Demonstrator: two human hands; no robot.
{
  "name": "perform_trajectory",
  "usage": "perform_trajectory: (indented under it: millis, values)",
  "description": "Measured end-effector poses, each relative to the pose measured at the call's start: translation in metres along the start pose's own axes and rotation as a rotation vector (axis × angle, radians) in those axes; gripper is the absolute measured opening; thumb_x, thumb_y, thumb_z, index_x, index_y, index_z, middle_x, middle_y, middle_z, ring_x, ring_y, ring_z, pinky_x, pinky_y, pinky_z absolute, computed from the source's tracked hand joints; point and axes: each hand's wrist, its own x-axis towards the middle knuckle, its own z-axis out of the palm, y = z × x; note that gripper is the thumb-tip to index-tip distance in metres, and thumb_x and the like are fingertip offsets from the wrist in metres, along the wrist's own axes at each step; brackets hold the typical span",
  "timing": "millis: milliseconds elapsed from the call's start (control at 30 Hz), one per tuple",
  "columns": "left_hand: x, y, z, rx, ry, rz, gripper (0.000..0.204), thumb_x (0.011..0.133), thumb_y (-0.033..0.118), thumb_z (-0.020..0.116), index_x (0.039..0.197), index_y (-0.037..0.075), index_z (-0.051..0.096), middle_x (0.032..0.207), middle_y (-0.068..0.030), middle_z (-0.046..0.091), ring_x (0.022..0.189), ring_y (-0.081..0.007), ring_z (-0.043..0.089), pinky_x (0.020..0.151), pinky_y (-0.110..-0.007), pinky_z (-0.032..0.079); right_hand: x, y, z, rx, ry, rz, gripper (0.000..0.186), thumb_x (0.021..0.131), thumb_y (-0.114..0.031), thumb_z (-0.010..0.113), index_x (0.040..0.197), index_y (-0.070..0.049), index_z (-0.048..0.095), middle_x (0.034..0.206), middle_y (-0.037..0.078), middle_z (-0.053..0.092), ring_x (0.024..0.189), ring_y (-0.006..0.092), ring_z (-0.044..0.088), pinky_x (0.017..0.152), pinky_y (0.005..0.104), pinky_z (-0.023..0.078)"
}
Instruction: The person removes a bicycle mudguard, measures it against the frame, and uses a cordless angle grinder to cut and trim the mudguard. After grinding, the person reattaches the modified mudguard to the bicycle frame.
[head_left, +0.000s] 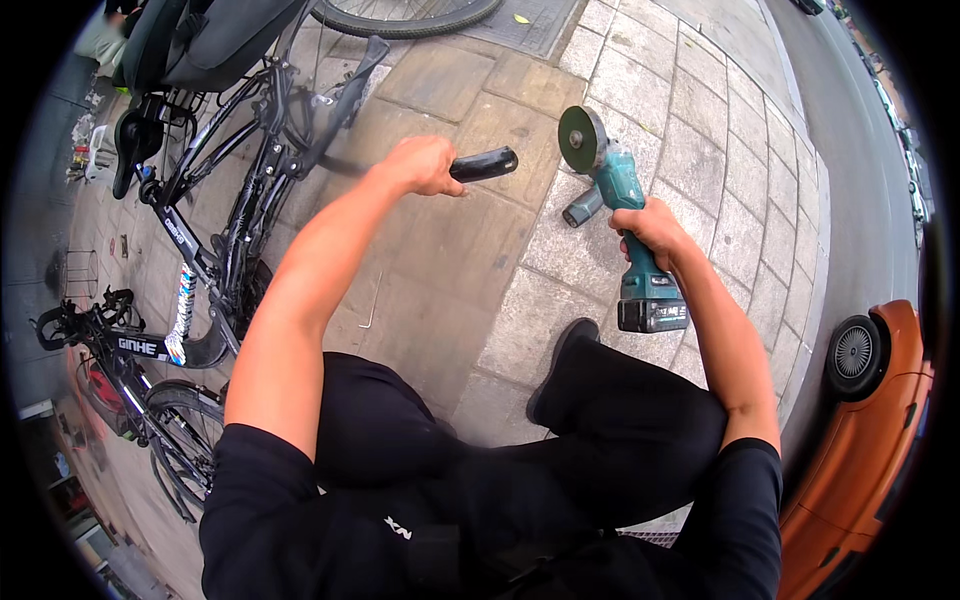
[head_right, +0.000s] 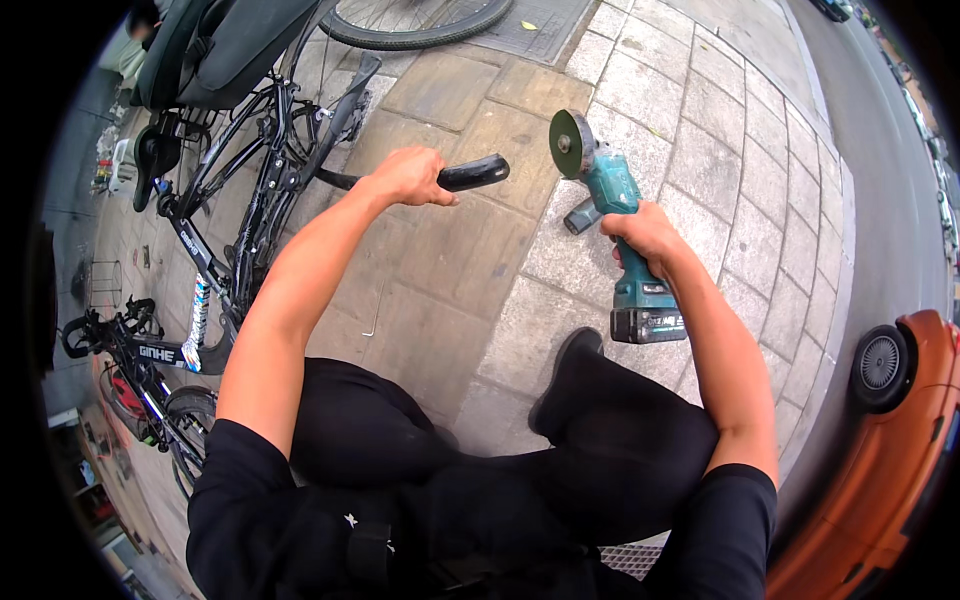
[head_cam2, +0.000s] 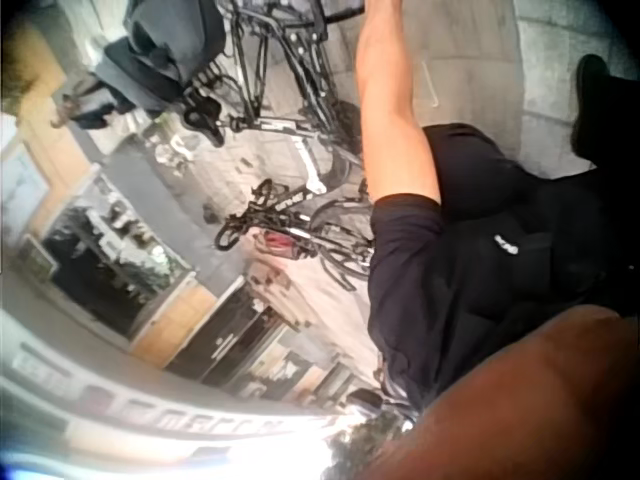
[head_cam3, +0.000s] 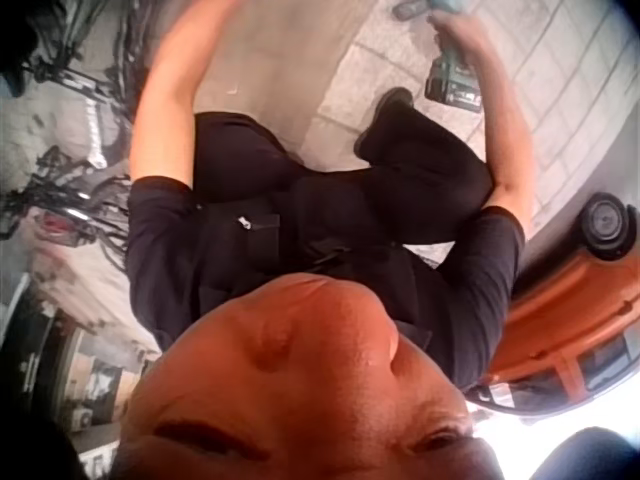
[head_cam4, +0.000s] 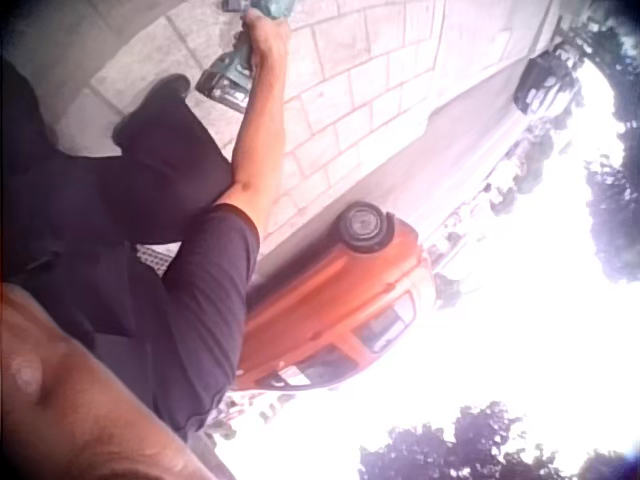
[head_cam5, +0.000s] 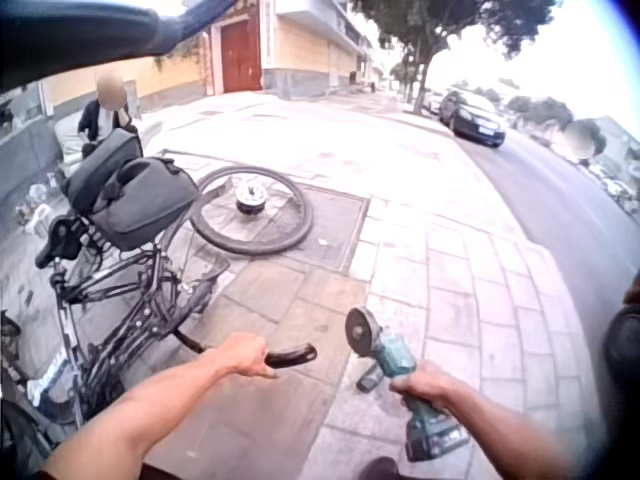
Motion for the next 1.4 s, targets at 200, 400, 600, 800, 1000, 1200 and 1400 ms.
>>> perform_trajectory:
  millis: [200, 400, 600, 800, 1000, 1200, 1400]
  values:
    - [-0.005, 0.009, -0.01, 0.035, 0.006, -0.01, 0.067, 0.077, 0.072, 0.08, 0.09, 0.007, 0.079, 0.087, -0.0182, 0.076, 0.089, -0.0379, 0.074, 0.082, -0.05, 0.056, 0.009, -0.006, 0.026, 0.083, -0.112, 0.008, 0.024, 0.081, -0.013, 0.08, 0.091, 0.0, 0.062, 0.075, 0.008, 0.06, 0.056, 0.018, 0.06, 0.045, 0.037, 0.052]
    - [-0.009, 0.012, -0.009, 0.054, -0.011, 0.006, 0.075, 0.081, 0.078, 0.072, 0.089, 0.004, 0.078, 0.083, -0.0212, 0.074, 0.087, -0.0407, 0.073, 0.08, -0.05, 0.055, 0.011, -0.024, 0.042, -0.011, -0.105, -0.012, 0.021, 0.08, -0.011, 0.077, 0.087, -0.001, 0.061, 0.074, 0.008, 0.06, 0.053, 0.018, 0.058, 0.045, 0.0368, 0.051]
    - [-0.005, 0.007, -0.003, 0.076, -0.005, 0.032, 0.075, 0.083, 0.076, 0.071, 0.089, 0.002, 0.077, 0.081, -0.0217, 0.073, 0.085, -0.0413, 0.072, 0.079, -0.051, 0.055, 0.01, -0.032, 0.045, -0.095, -0.068, -0.023, 0.022, 0.078, -0.012, 0.077, 0.086, 0.001, 0.06, 0.072, 0.009, 0.06, 0.053, 0.0188, 0.059, 0.044, 0.0373, 0.05]
    - [-0.005, 0.008, -0.001, 0.071, -0.016, 0.015, 0.074, 0.084, 0.075, 0.071, 0.086, 0.001, 0.077, 0.081, -0.0213, 0.073, 0.084, -0.0411, 0.072, 0.078, -0.05, 0.055, 0.011, -0.031, 0.043, -0.12, -0.08, -0.014, 0.03, 0.079, -0.014, 0.078, 0.094, 0.005, 0.061, 0.079, 0.011, 0.062, 0.057, 0.0203, 0.061, 0.046, 0.0395, 0.052]
    - [-0.005, 0.011, -0.003, 0.077, -0.01, 0.008, 0.073, 0.084, 0.075, 0.071, 0.084, 0.001, 0.076, 0.08, -0.0216, 0.073, 0.084, -0.041, 0.073, 0.078, -0.05, 0.055, 0.015, -0.028, 0.043, -0.136, -0.096, -0.016, 0.028, 0.08, -0.014, 0.078, 0.091, 0.005, 0.061, 0.077, 0.011, 0.062, 0.056, 0.0201, 0.061, 0.046, 0.039, 0.052]
    - [-0.003, 0.009, -0.001, 0.1, -0.008, 0.014, 0.074, 0.084, 0.075, 0.07, 0.086, 0.001, 0.076, 0.083, -0.022, 0.074, 0.086, -0.0413, 0.073, 0.079, -0.05, 0.055, 0.02, -0.024, 0.043, -0.146, -0.081, -0.025, 0.027, 0.08, -0.015, 0.079, 0.088, 0.005, 0.063, 0.077, 0.011, 0.063, 0.057, 0.0203, 0.062, 0.047, 0.0386, 0.052]
    - [-0.003, 0.011, -0.001, 0.099, -0.02, 0.012, 0.074, 0.085, 0.075, 0.07, 0.087, 0.001, 0.077, 0.085, -0.0222, 0.074, 0.088, -0.0411, 0.073, 0.081, -0.05, 0.056, 0.014, -0.028, 0.044, -0.147, -0.078, -0.026, 0.026, 0.08, -0.015, 0.079, 0.086, 0.005, 0.064, 0.076, 0.011, 0.063, 0.056, 0.0202, 0.062, 0.047, 0.038, 0.052]
